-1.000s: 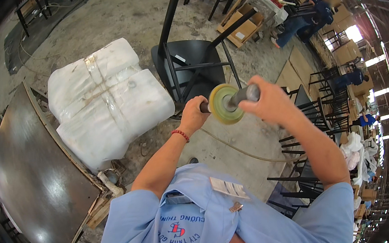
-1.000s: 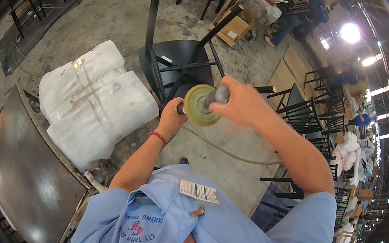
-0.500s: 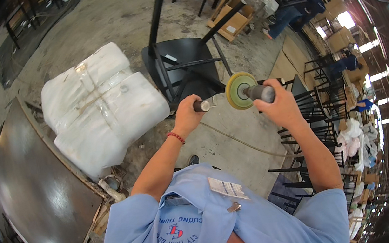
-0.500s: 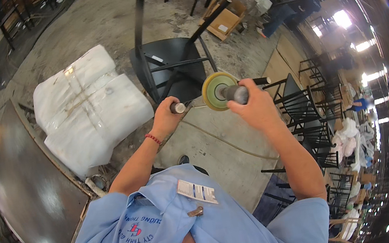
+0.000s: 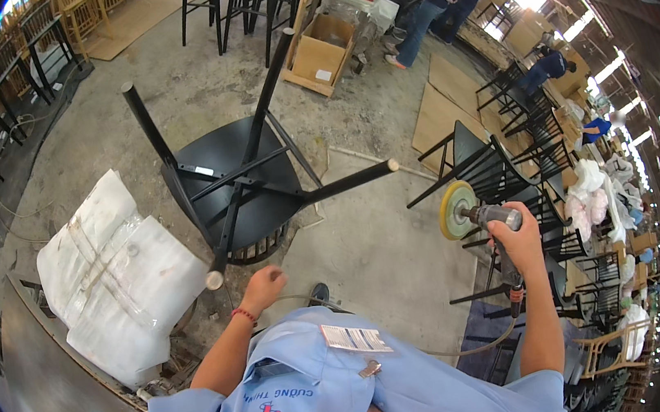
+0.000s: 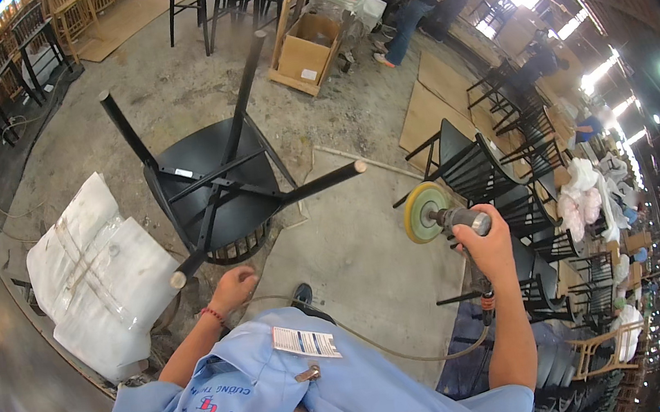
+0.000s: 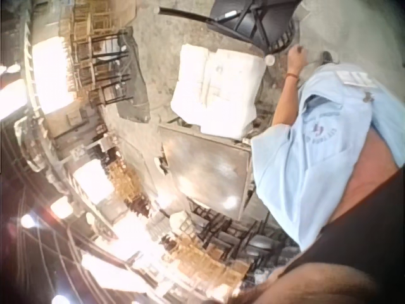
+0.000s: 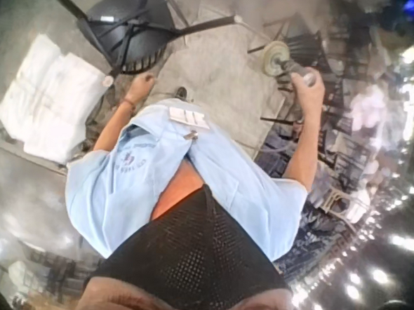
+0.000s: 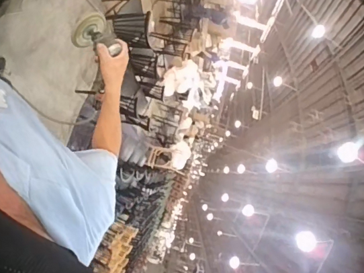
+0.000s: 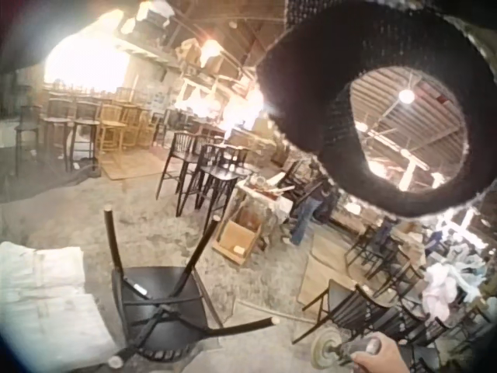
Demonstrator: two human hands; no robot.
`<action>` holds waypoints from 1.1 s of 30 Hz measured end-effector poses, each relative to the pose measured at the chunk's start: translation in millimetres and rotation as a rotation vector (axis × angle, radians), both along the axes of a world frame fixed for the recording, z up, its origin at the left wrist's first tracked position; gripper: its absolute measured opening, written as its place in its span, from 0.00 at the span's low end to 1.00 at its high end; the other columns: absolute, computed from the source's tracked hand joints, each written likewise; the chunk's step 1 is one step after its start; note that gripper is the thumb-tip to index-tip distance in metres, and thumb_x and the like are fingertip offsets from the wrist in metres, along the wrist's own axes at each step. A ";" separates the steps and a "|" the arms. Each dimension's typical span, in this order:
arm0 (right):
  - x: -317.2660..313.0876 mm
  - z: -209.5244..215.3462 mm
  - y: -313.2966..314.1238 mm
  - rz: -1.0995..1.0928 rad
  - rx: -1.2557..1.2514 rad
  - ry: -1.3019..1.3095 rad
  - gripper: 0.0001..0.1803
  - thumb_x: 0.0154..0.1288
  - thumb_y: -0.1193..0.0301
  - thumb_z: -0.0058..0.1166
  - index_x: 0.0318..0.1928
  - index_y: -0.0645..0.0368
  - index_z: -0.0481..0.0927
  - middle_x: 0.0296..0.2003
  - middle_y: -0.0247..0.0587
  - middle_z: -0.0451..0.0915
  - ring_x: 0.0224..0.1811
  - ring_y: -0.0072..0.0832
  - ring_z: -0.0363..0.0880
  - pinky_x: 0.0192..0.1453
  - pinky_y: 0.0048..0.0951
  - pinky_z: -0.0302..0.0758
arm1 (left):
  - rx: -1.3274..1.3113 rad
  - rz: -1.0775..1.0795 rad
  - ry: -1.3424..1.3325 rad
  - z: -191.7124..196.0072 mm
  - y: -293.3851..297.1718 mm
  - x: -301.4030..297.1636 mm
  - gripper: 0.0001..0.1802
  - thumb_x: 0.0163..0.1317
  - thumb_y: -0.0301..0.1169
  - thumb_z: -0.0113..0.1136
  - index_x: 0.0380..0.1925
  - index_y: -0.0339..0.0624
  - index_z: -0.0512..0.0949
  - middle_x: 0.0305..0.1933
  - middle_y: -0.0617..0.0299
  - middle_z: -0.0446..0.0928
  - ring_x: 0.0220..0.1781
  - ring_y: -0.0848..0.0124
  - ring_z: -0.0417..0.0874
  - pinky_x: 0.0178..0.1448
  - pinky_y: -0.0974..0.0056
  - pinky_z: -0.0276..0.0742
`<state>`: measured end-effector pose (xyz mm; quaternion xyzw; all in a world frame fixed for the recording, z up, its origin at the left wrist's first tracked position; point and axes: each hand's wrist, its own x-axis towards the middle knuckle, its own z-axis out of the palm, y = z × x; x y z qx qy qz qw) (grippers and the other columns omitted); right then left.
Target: The person uses a handheld rotary tool with a polishing pad to smooth the ends of chair legs, then wipes each leg with a cloth. They repeat this process on multiple chairs, moving each finished chair aside and bringing a new one into position.
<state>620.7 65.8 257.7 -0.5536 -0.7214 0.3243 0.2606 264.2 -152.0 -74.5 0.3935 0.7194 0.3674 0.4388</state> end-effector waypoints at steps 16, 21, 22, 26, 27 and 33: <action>-128.8 -16.9 148.6 0.549 0.133 -0.587 0.31 0.49 0.56 0.67 0.51 0.60 0.76 0.36 0.56 0.84 0.41 0.48 0.85 0.47 0.40 0.78 | 0.374 -0.062 0.113 69.4 288.5 74.9 0.18 0.55 0.31 0.68 0.47 0.45 0.79 0.40 0.52 0.82 0.47 0.54 0.83 0.50 0.57 0.77; -102.0 -3.2 200.4 0.379 0.147 -0.566 0.29 0.49 0.59 0.67 0.49 0.61 0.76 0.33 0.51 0.83 0.39 0.39 0.85 0.44 0.38 0.78 | 0.356 -0.098 0.183 77.5 289.7 67.2 0.14 0.53 0.30 0.67 0.40 0.42 0.77 0.36 0.52 0.81 0.42 0.53 0.82 0.46 0.55 0.76; -98.2 1.3 196.8 0.368 0.073 -0.517 0.28 0.48 0.60 0.68 0.48 0.61 0.76 0.33 0.49 0.82 0.38 0.37 0.84 0.44 0.38 0.78 | 0.360 -0.110 0.183 76.8 290.6 64.2 0.14 0.53 0.30 0.68 0.39 0.42 0.77 0.36 0.52 0.80 0.42 0.53 0.82 0.45 0.55 0.76; -109.9 -3.3 161.7 0.584 0.010 -0.470 0.27 0.48 0.62 0.69 0.47 0.60 0.76 0.30 0.46 0.82 0.34 0.37 0.85 0.42 0.35 0.79 | 0.321 -0.237 0.168 70.4 300.4 49.7 0.17 0.53 0.32 0.69 0.42 0.43 0.78 0.38 0.52 0.81 0.42 0.55 0.83 0.46 0.57 0.77; -119.7 -4.1 157.3 0.581 -0.014 -0.498 0.26 0.48 0.62 0.69 0.47 0.59 0.77 0.30 0.47 0.83 0.34 0.40 0.85 0.42 0.35 0.79 | 0.347 -0.267 0.163 67.3 303.8 46.0 0.17 0.53 0.32 0.69 0.43 0.44 0.78 0.38 0.53 0.81 0.42 0.55 0.83 0.46 0.57 0.78; -168.1 -10.0 213.0 0.374 0.256 -0.686 0.26 0.49 0.62 0.68 0.48 0.57 0.77 0.31 0.51 0.83 0.35 0.49 0.84 0.42 0.38 0.80 | 0.283 -0.600 0.090 78.2 308.5 14.5 0.22 0.54 0.35 0.69 0.49 0.43 0.79 0.43 0.51 0.83 0.47 0.55 0.84 0.52 0.59 0.79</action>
